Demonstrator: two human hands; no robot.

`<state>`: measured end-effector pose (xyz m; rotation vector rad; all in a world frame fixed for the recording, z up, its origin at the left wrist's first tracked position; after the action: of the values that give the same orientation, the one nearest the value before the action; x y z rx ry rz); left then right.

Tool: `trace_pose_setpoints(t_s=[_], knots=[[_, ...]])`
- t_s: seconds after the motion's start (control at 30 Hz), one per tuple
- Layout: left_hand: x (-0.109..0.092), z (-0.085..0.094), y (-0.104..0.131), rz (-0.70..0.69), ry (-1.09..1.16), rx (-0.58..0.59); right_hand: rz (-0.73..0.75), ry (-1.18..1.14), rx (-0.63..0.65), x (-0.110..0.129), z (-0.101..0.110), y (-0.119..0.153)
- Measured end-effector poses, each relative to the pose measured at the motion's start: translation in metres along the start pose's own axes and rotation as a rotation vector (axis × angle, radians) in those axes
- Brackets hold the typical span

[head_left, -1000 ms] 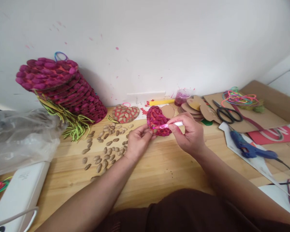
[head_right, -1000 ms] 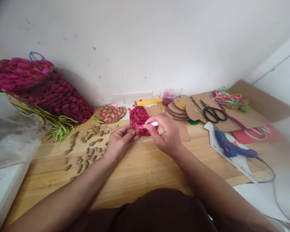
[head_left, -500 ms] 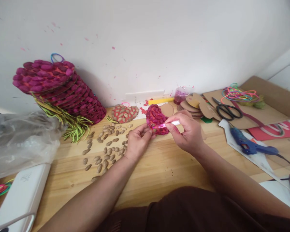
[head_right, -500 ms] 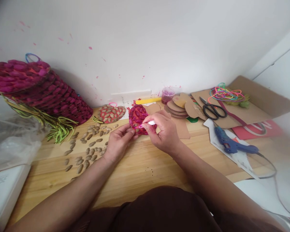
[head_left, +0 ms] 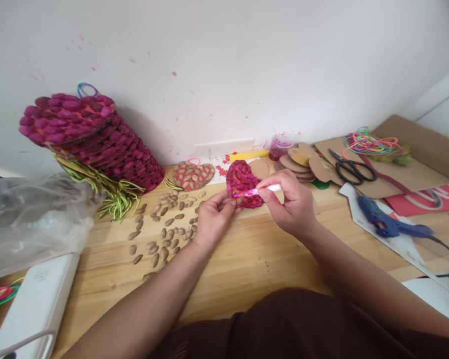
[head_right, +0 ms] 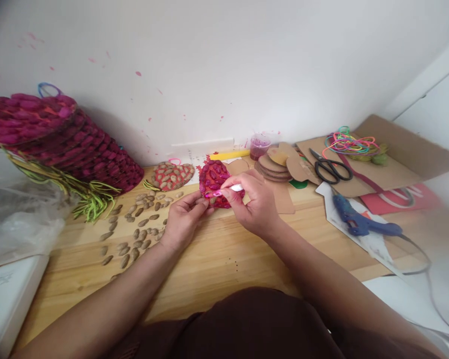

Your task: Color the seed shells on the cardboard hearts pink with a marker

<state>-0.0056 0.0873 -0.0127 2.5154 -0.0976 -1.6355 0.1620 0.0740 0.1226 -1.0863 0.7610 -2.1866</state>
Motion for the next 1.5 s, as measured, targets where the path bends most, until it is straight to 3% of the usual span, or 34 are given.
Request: trace_pose_setpoints(t_s=[0.63, 0.83, 1.5], knots=[[-0.002, 0.001, 0.000, -0.013, -0.016, 0.016, -0.096, -0.021, -0.063, -0.021, 0.008, 0.002], [-0.002, 0.001, 0.000, -0.005, -0.009, 0.013, -0.036, -0.045, -0.011, -0.012, 0.000, 0.001], [-0.003, -0.001, 0.001, -0.036, -0.027, 0.044, -0.044, -0.037, -0.059, -0.010, 0.006, 0.001]])
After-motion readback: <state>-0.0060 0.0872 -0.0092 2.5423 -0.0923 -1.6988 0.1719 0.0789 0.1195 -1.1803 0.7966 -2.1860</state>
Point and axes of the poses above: each hand's wrist, its own y-axis away from the middle knuckle, its own z-axis out of the back of the hand, x = y × z, the point moved 9 cm from there along -y, towards the middle knuckle, and after that the axes turned 2 degrees about x, right-handed, at the moved point
